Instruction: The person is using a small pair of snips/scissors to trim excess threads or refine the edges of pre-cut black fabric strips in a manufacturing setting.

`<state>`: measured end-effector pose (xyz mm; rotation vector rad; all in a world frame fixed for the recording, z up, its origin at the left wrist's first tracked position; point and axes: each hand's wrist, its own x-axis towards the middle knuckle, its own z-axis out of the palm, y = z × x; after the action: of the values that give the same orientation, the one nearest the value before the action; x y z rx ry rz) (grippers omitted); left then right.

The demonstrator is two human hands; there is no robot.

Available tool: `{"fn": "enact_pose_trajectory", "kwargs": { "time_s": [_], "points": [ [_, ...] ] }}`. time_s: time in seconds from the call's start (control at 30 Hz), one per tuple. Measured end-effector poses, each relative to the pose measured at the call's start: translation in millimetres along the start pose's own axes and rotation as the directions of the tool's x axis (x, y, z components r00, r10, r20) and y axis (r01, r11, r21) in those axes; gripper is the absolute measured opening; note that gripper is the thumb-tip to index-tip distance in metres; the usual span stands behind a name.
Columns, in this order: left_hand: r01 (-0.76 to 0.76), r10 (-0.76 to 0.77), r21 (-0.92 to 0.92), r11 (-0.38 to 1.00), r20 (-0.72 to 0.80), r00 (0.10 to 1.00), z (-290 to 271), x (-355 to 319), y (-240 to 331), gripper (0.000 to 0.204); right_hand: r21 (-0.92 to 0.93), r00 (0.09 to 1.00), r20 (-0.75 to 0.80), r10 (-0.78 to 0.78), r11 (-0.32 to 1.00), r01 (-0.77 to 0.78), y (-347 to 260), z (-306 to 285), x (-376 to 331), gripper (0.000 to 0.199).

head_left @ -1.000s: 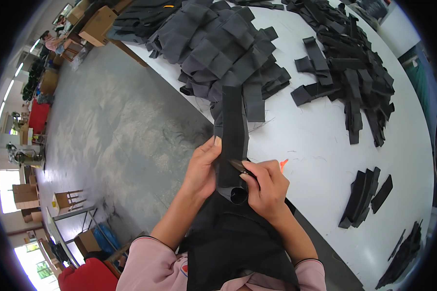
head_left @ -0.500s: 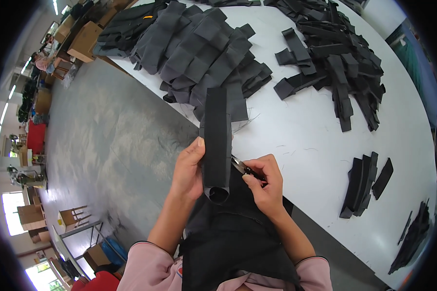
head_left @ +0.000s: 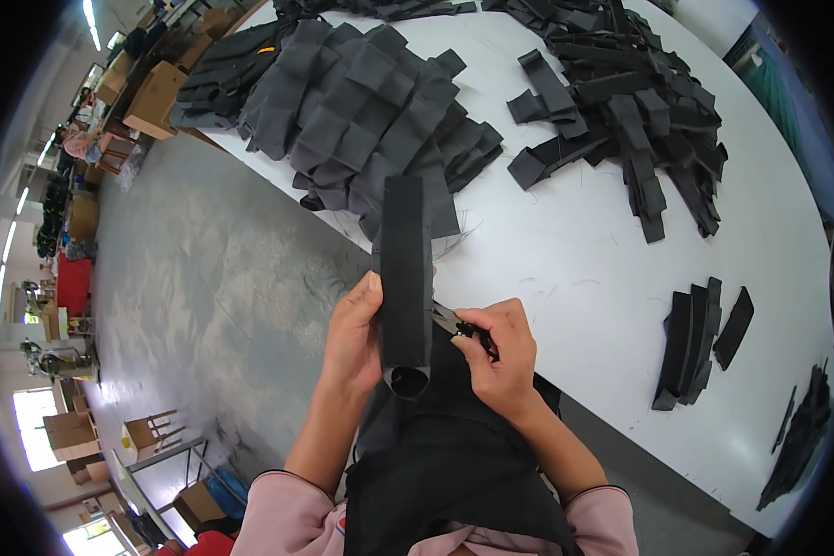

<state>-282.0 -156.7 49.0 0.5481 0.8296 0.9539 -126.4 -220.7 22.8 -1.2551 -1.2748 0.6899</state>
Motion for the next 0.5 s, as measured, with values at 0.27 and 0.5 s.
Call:
{"fn": "enact_pose_trajectory", "kwargs": {
  "time_s": [0.27,0.5],
  "points": [
    [-0.017,0.017,0.012,1.0,-0.012,1.0,-10.3,-3.1,-2.3,0.034,-0.403,0.965,0.054,-0.255,0.879,0.255,-3.8,-1.4,-2.8,0.025],
    [-0.027,0.027,0.04,0.999,0.02,0.999,-2.6,-2.3,1.1,0.033,-0.093,0.999,0.01,-0.047,0.995,0.048,-6.1,0.1,-4.9,0.02]
  ]
}}
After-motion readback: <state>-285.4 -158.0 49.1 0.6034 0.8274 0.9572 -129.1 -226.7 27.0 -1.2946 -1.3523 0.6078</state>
